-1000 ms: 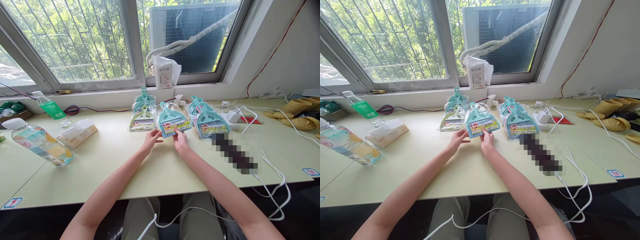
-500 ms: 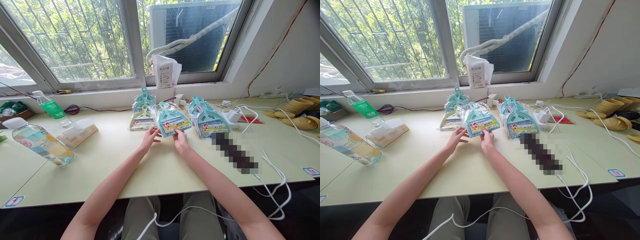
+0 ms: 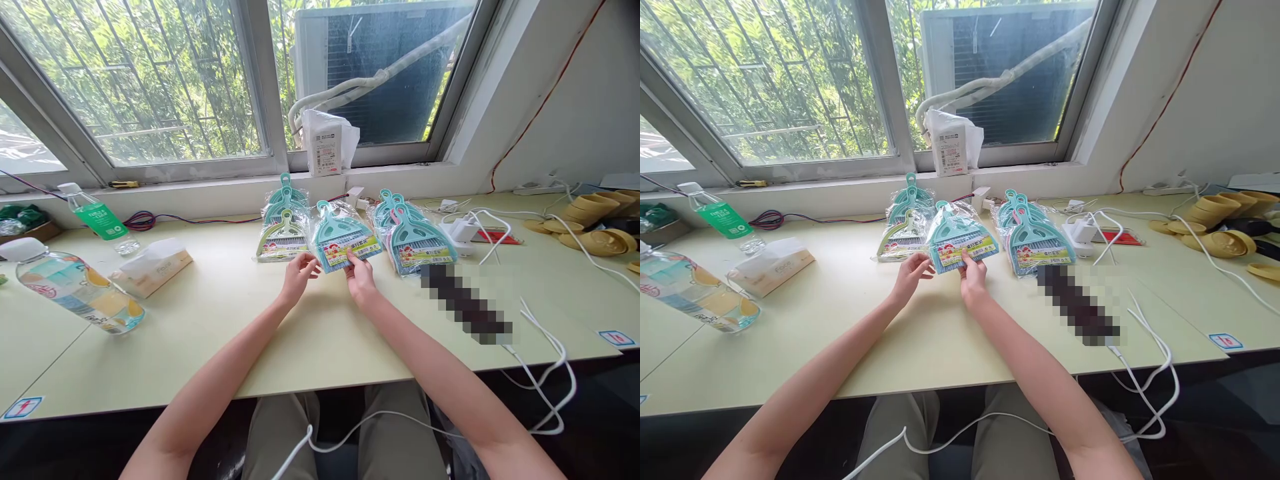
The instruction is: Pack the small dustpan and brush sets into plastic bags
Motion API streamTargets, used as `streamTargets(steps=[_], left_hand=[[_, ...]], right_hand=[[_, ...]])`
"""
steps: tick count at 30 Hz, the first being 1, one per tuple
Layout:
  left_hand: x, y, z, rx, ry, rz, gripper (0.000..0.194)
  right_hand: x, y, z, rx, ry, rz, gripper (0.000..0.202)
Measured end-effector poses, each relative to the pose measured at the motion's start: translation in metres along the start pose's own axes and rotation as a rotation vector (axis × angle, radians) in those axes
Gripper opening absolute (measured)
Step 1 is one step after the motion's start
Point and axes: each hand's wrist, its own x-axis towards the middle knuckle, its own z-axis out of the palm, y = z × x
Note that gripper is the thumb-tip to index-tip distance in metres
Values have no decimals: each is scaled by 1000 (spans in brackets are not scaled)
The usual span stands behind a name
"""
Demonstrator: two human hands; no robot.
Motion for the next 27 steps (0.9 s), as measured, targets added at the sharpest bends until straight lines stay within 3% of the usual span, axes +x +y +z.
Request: streamTargets(steps=[6,14,20,27], left_hand=[[-2,1,0,100,-87,-72,46],[-3,-4,1,342,-80,109,45],[-1,-4,-1,296,-141,87,40],[-7,-4,4,284,-317,103,42]], right_hand=[[-3,-1,2,-17,32,-9,30],[0,3,-3,-60,35,-30,28],[0,0,-2,-45,40,-28,29],[7,-10,-1,13,109,-44,31]])
